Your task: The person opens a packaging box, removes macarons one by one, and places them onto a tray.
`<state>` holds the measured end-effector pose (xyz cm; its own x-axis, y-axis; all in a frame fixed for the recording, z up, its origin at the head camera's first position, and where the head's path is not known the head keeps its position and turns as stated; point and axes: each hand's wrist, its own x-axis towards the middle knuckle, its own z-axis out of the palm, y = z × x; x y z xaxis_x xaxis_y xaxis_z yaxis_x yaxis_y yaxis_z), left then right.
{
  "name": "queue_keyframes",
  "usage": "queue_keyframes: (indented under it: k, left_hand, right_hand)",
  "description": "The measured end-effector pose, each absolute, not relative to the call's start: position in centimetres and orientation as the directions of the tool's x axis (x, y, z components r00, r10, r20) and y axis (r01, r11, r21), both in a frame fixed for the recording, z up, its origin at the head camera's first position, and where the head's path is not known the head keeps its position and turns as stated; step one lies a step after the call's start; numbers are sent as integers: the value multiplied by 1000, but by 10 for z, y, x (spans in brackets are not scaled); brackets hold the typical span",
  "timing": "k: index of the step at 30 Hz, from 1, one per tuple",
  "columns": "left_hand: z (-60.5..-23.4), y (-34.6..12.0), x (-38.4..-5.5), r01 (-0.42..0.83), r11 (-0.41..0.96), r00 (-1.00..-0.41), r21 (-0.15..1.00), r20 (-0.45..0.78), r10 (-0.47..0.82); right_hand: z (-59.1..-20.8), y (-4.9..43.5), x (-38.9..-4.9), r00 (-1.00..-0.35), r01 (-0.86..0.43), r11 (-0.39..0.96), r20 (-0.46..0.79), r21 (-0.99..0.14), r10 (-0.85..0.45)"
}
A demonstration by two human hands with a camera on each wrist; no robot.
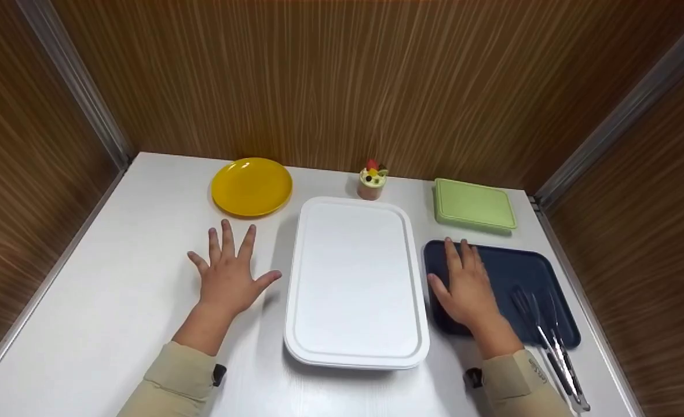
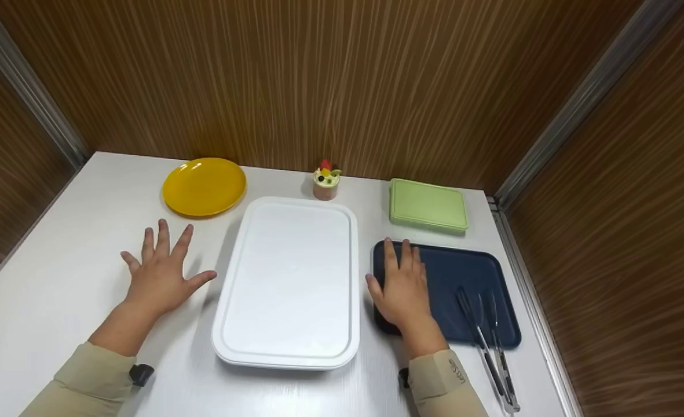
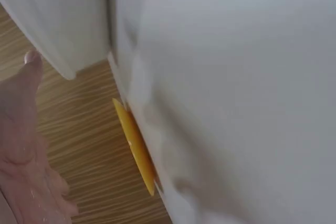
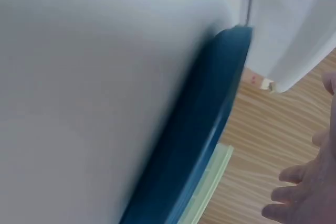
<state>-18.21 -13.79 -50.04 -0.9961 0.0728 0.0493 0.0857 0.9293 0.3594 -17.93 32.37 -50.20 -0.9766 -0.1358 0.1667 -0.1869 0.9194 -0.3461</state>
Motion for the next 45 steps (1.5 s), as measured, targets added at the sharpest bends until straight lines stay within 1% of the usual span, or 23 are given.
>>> queue_keyframes:
  k: [6, 10, 12, 17, 21, 30, 37, 45]
  left_hand:
    - [-494, -122, -173, 94, 822, -995, 562, 24, 97]
    - [-494, -112, -168, 75, 728, -995, 682, 2, 100]
    - [-494, -108, -166, 57, 696, -996, 715, -6, 87]
    - [-493, -98, -161, -12, 668, -998, 744, -50, 38]
    - [-494, -93, -155, -51, 647, -996, 761, -91, 27]
    - [-497, -84, -151, -31, 608, -997, 794, -69, 40]
    - [-495, -81, -150, -50, 628, -997, 777, -75, 13]
    - [-489, -79, -151, -41, 592, -999, 805, -54, 5]
  right_hand:
    - [-495, 311, -166, -984, -179, 843, 116, -507, -138]
    - [-493, 304, -161, -988, -156, 807, 81, -569, -134]
    - [-492, 302, -161, -989, -149, 791, 76, -594, -129]
    - [-493, 298, -164, -991, -132, 760, 76, -637, -108]
    - [-494, 296, -162, -994, -114, 749, 73, -652, -88]
    - [-490, 287, -158, -995, -95, 688, 65, -720, -69]
    - [-487, 280, -157, -998, -54, 714, 63, -698, -14]
    - [-483, 276, -156, -994, -76, 742, 111, -666, -2]
